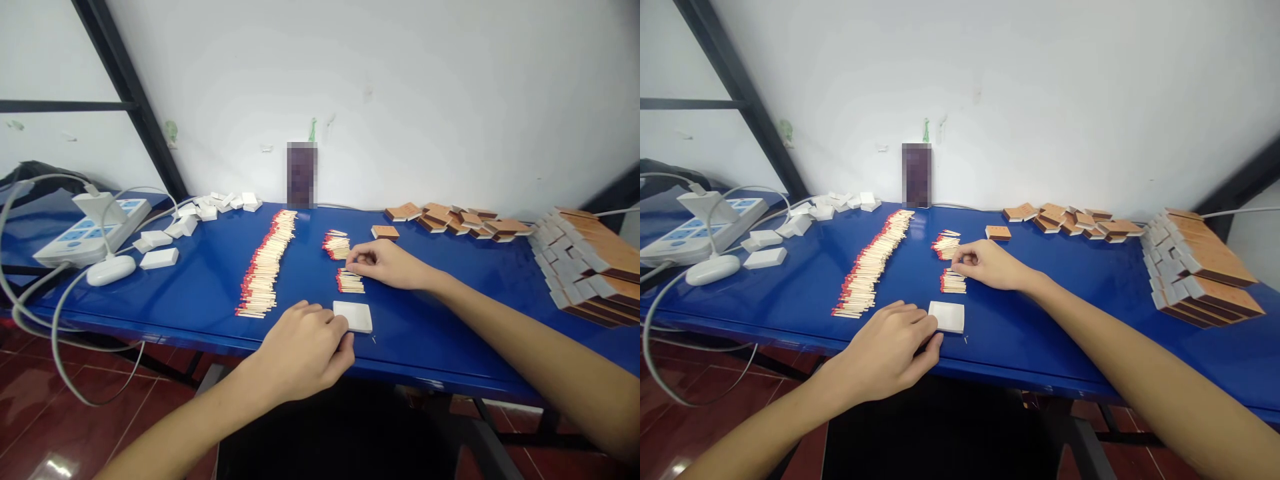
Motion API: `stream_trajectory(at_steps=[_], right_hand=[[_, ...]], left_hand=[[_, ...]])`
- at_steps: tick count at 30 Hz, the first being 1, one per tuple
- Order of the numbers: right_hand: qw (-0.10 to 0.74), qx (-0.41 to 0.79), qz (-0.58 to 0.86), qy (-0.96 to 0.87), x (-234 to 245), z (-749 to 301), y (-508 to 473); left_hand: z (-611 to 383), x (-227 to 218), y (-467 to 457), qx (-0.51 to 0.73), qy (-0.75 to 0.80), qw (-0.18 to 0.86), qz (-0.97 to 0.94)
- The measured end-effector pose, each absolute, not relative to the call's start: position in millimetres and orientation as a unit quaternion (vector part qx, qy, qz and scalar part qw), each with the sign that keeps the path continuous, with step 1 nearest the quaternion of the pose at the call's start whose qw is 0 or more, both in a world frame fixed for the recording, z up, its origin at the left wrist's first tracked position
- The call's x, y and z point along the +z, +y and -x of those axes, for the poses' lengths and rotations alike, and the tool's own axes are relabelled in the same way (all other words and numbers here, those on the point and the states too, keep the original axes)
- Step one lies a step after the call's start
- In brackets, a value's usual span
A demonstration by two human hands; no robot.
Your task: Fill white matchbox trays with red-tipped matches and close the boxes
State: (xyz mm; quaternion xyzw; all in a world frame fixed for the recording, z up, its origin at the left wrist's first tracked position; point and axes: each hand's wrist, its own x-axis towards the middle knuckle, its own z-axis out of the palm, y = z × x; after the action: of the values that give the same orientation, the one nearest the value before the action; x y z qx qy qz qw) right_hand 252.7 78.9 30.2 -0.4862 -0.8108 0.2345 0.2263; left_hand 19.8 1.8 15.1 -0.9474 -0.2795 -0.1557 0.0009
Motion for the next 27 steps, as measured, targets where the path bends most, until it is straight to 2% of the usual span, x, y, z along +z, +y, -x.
stream_trajectory(at_steps=[9,14,27], right_hand=[[0.223,0.204,0.491,-0.817,30,-254,79],[0.215,0.230,0.489,-0.814,33,-252,76],[0.265,0.168,0.506,-0.803,22,-249,81]], left_hand=[[-19,16,1,-0.157,-0.280,0.000,0.947],[-20,16,1,-0.153,-0.280,0.002,0.948],[-20,14,2,-0.160,-0.277,0.008,0.947]])
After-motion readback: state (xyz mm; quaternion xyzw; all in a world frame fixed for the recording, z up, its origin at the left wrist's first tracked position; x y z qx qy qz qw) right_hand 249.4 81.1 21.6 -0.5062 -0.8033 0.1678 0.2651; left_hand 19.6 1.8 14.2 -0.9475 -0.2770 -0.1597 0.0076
